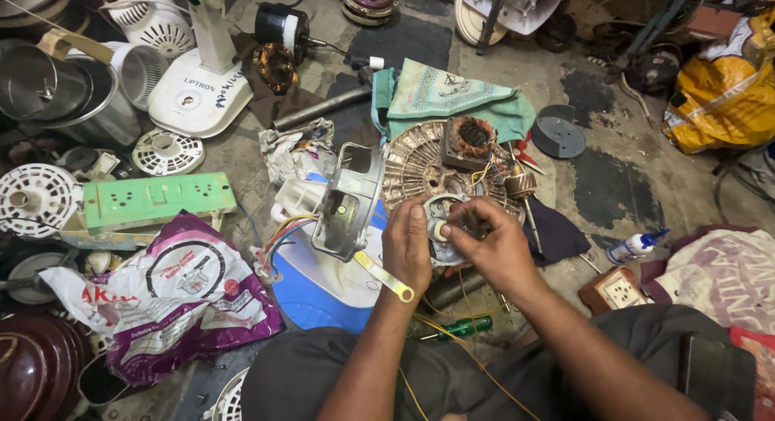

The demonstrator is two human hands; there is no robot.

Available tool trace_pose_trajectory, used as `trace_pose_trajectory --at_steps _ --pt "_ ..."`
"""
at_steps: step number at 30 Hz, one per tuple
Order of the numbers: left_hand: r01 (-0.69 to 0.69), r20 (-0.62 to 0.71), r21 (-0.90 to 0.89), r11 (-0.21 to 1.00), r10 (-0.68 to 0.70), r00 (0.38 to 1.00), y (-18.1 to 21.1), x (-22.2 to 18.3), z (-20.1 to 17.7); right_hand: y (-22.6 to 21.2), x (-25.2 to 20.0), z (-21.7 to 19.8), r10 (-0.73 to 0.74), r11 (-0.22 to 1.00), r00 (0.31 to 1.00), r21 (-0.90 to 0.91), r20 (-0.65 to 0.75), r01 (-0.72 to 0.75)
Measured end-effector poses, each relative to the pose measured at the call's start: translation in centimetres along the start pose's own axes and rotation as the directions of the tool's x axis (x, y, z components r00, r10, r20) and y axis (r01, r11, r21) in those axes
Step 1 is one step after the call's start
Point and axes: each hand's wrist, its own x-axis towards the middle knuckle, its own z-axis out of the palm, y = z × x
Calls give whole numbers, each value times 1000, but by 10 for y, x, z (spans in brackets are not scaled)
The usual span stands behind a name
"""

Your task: The person sits on the floor and repairs a small electrical motor. They apply lubricant to the bearing, insert a metal ring, and use a screwdriver to adjust internal components.

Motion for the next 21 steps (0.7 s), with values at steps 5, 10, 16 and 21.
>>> trace_pose_trajectory --at_steps 5,10,16,21 --pt "18 -12 -31 999 -18 1000 -1 1 1 -14 -5 1 65 997 995 47 70 -68" --pt "-30 29 -18 999 31 999 0 0 -1 -6 -5 -2 -41 999 996 34 74 39" --pt "-21 3 -46 999 21 1000 1 1 -1 5 -7 1 70 985 996 160 -51 -61" --pt "15 47 16 1000 -16 999 2 -1 0 7 -5 2 24 999 997 38 -77 -21"
